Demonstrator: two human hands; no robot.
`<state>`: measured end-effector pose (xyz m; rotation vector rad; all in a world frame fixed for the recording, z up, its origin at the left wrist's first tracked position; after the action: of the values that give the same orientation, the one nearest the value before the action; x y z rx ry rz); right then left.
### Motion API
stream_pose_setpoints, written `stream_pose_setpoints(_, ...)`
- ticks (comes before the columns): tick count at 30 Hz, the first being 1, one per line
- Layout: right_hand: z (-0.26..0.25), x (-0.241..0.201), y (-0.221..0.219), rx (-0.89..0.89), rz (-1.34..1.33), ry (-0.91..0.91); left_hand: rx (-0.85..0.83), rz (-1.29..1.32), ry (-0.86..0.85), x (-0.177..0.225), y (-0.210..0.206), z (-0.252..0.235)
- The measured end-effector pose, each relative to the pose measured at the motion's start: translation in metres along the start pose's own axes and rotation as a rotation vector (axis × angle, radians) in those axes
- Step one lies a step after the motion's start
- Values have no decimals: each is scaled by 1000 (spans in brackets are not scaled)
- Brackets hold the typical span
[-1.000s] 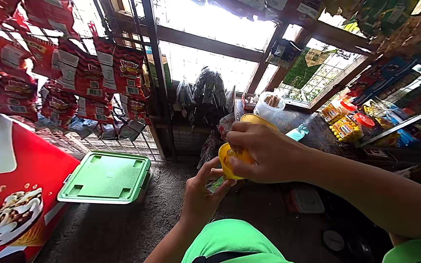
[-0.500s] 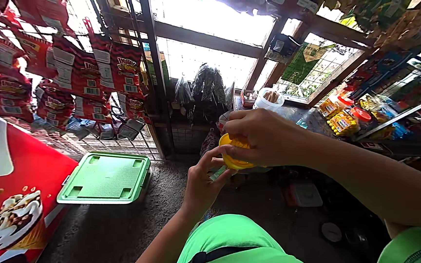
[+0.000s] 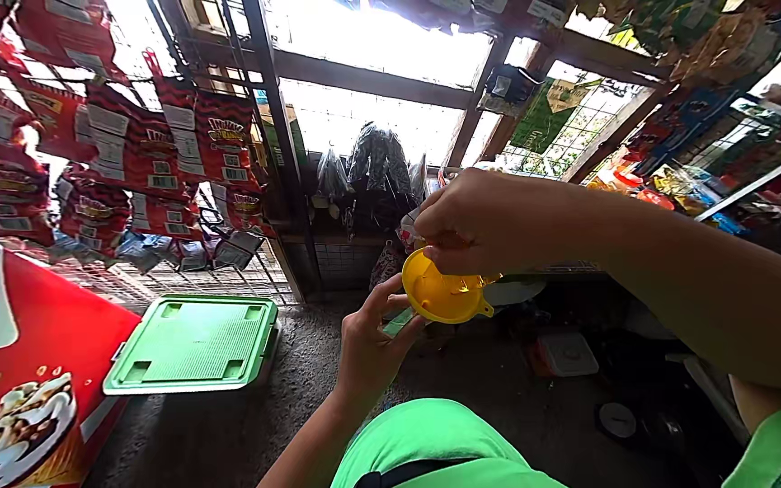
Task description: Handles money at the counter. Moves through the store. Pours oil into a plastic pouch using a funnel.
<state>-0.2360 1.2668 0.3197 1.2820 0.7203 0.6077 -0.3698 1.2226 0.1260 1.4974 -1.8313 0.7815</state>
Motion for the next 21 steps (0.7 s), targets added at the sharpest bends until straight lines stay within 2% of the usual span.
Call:
stream_pose_setpoints(5, -8, -9, 11, -118, 33, -22, 18, -29, -16, 0, 2, 2)
stream_pose_setpoints(21, -26, -32, 20, -205, 103, -50, 57, -26, -34, -3, 15, 4)
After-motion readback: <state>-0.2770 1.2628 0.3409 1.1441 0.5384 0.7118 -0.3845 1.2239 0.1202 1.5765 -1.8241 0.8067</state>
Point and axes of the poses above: each hand's wrist, its own z-axis away from the middle knuckle, its own y-axis out of the back of the hand, x = y × z, the point moved 3 cm from there along -z, towards the middle knuckle, and after that the axes turned 3 degrees about z, right-handed, at the moved point
